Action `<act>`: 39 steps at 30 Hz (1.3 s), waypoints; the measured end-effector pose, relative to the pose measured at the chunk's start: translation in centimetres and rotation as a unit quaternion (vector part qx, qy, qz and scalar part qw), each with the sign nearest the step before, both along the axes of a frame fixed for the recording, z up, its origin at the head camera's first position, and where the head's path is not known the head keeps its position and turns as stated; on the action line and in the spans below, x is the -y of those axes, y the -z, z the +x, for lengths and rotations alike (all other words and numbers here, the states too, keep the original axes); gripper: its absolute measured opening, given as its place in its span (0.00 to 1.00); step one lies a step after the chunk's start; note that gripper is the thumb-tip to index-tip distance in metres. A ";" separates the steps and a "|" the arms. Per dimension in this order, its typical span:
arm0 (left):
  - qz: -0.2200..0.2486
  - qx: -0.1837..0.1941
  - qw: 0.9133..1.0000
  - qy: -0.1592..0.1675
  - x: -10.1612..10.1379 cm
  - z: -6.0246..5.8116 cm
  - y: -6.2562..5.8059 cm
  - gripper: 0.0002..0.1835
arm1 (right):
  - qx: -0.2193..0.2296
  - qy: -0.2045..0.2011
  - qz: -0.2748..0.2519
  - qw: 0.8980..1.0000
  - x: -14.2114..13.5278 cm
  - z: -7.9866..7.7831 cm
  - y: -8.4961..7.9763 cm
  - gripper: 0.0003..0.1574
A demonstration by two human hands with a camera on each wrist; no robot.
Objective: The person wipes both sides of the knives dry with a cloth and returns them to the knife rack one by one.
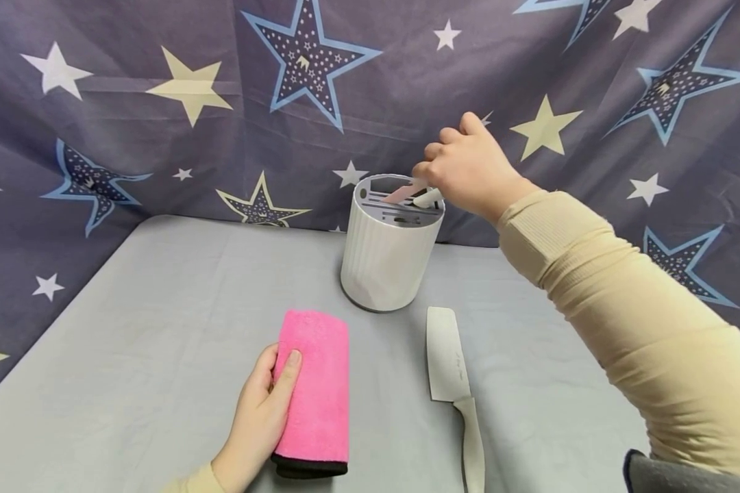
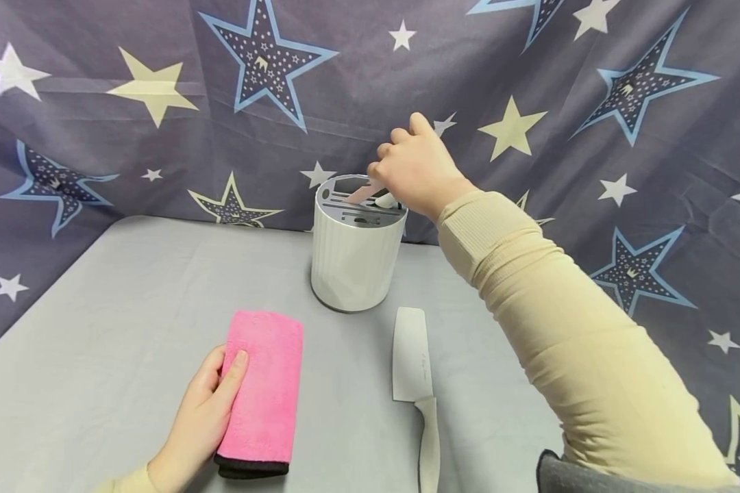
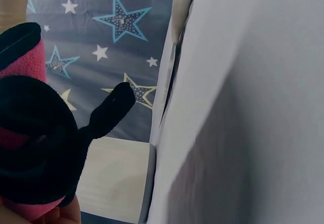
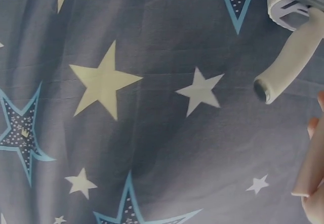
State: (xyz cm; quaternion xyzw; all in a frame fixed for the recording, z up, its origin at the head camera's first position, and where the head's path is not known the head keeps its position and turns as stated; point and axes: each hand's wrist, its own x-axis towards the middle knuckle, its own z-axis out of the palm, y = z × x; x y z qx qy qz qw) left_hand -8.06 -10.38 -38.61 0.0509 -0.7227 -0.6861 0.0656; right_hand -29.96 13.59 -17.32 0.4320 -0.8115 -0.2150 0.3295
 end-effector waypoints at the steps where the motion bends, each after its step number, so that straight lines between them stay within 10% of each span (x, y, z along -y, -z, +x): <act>1: 0.002 0.007 1.000 0.003 -0.1 0.0 0.0 0.17 | -0.002 0.005 0.005 1.000 0.2 -0.1 0.2 0.23; 13: -0.027 0.032 0.999 0.014 -0.7 -0.6 0.9 0.17 | 0.015 0.067 0.009 0.998 2.7 -0.4 2.6 0.13; 28: -0.051 0.037 0.998 0.006 -0.5 -0.8 1.4 0.18 | -0.020 0.042 0.012 0.999 3.9 -0.5 5.1 0.14; 39: -0.086 0.021 0.996 -0.001 0.2 -1.7 0.7 0.19 | -0.023 -0.051 -0.180 0.982 3.1 1.0 4.5 0.18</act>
